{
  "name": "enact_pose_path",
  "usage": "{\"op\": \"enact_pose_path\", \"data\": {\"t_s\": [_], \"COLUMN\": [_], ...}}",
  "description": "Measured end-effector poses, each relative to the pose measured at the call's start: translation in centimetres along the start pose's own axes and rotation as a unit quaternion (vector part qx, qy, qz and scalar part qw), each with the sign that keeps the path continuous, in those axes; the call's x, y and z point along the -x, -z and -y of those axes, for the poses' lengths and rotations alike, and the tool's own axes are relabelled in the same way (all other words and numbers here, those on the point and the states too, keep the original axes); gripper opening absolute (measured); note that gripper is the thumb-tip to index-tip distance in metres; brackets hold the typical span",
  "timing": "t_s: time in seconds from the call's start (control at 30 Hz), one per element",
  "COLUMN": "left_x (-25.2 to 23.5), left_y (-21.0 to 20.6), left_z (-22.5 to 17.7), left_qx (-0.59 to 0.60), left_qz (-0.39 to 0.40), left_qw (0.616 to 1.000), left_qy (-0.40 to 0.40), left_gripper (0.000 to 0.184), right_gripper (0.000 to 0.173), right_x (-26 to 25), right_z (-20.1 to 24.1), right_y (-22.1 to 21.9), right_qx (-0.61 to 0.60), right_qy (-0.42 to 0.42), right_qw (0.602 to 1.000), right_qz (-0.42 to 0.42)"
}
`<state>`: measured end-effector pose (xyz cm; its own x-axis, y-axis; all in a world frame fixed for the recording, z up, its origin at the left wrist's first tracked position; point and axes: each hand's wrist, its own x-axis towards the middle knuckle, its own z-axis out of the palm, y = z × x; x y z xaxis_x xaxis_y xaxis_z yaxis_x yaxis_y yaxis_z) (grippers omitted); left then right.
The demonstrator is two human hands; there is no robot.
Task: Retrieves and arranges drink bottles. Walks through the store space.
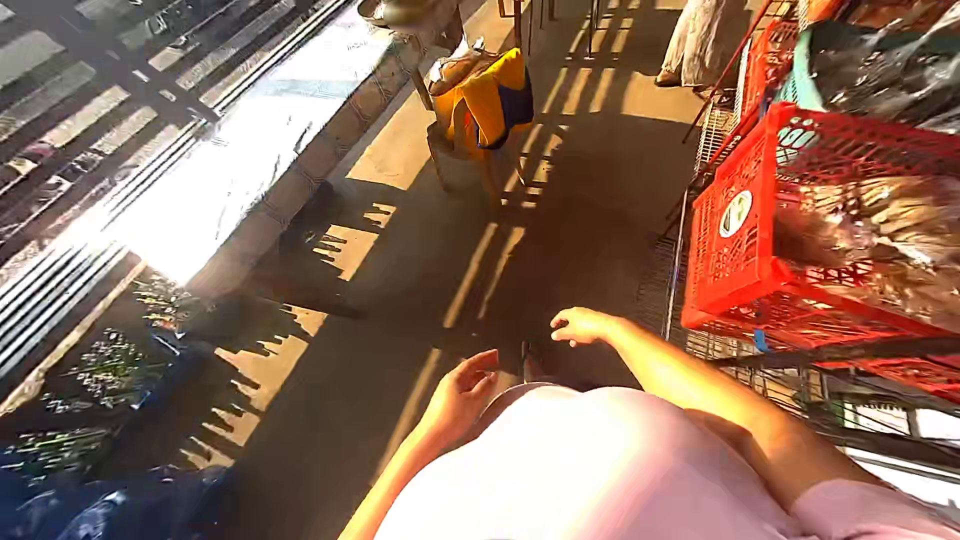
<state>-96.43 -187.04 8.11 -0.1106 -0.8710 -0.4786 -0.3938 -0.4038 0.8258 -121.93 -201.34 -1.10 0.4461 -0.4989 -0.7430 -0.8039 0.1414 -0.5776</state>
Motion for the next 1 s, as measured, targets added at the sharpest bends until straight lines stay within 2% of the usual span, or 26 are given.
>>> {"op": "enact_pose_path", "data": {"t_s": [0.1, 0.2, 0.27, 0.3, 0.37, 0.4, 0.47, 0.5, 0.53, 0.63, 0.73, 0.77, 0.87, 0.9, 0.97, 1.0], "left_x": [-5.4, -9.2, -11.6, -12.7, -15.1, -16.5, -20.9, -24.1, -27.9, -42.8, -57.2, -61.5, -72.7, -76.2, -82.8, -85.8], "left_y": [4.6, 9.0, 11.7, 13.0, 15.3, 16.5, 19.4, 21.0, 22.9, 27.1, 27.2, 26.5, 22.7, 20.9, 17.1, 15.3], "left_z": [-2.7, -3.5, -3.4, -2.9, -2.4, -2.4, -2.6, -3.2, -4.4, -12.0, -25.2, -29.8, -40.7, -43.0, -46.6, -47.9], "left_qx": [-0.075, -0.059, -0.025, -0.02, -0.032, -0.042, -0.069, -0.082, -0.092, -0.111, -0.134, -0.153, -0.219, -0.222, -0.229, -0.234], "left_qz": [0.007, -0.084, -0.168, -0.204, -0.253, -0.261, -0.257, -0.253, -0.25, -0.226, -0.132, -0.096, 0.011, 0.038, 0.087, 0.105], "left_qw": [0.996, 0.992, 0.981, 0.973, 0.956, 0.951, 0.947, 0.947, 0.949, 0.964, 0.978, 0.974, 0.937, 0.917, 0.881, 0.877], "left_qy": [0.049, 0.068, 0.094, 0.108, 0.143, 0.163, 0.18, 0.178, 0.169, 0.08, -0.088, -0.136, -0.272, -0.329, -0.406, -0.407], "left_gripper": [0.043, 0.043, 0.042, 0.042, 0.042, 0.042, 0.043, 0.044, 0.045, 0.048, 0.046, 0.045, 0.04, 0.038, 0.035, 0.033], "right_gripper": [0.049, 0.058, 0.065, 0.062, 0.038, 0.04, 0.09, 0.103, 0.107, 0.096, 0.078, 0.065, 0.051, 0.047, 0.046, 0.047], "right_x": [-5.7, -8.9, -11.5, -13.0, -15.7, -16.9, -18.9, -19.7, -20.2, -19.6, -17.8, -17.2, -15.0, -14.5, -14.1, -14.6], "right_z": [8.7, 14.6, 16.3, 16.5, 15.9, 15.0, 12.5, 10.8, 8.7, 2.4, -5.0, -7.1, -11.4, -11.5, -9.9, -12.3], "right_y": [9.0, 17.9, 24.0, 26.9, 32.6, 35.1, 39.8, 41.9, 43.4, 46.0, 47.0, 47.4, 48.3, 48.9, 53.6, 56.0], "right_qx": [-0.029, -0.071, -0.099, -0.106, -0.098, -0.066, 0.018, 0.042, 0.05, 0.014, -0.035, -0.061, -0.124, -0.126, -0.168, -0.181], "right_qy": [0.031, 0.025, 0.033, 0.043, 0.07, 0.076, 0.033, -0.009, -0.059, -0.214, -0.284, -0.289, -0.296, -0.303, -0.324, -0.245], "right_qw": [0.998, 0.991, 0.974, 0.963, 0.941, 0.938, 0.946, 0.951, 0.954, 0.948, 0.937, 0.937, 0.932, 0.931, 0.927, 0.951], "right_qz": [-0.035, -0.107, -0.2, -0.243, -0.315, -0.333, -0.322, -0.305, -0.288, -0.237, -0.198, -0.187, -0.169, -0.16, -0.091, -0.048]}}
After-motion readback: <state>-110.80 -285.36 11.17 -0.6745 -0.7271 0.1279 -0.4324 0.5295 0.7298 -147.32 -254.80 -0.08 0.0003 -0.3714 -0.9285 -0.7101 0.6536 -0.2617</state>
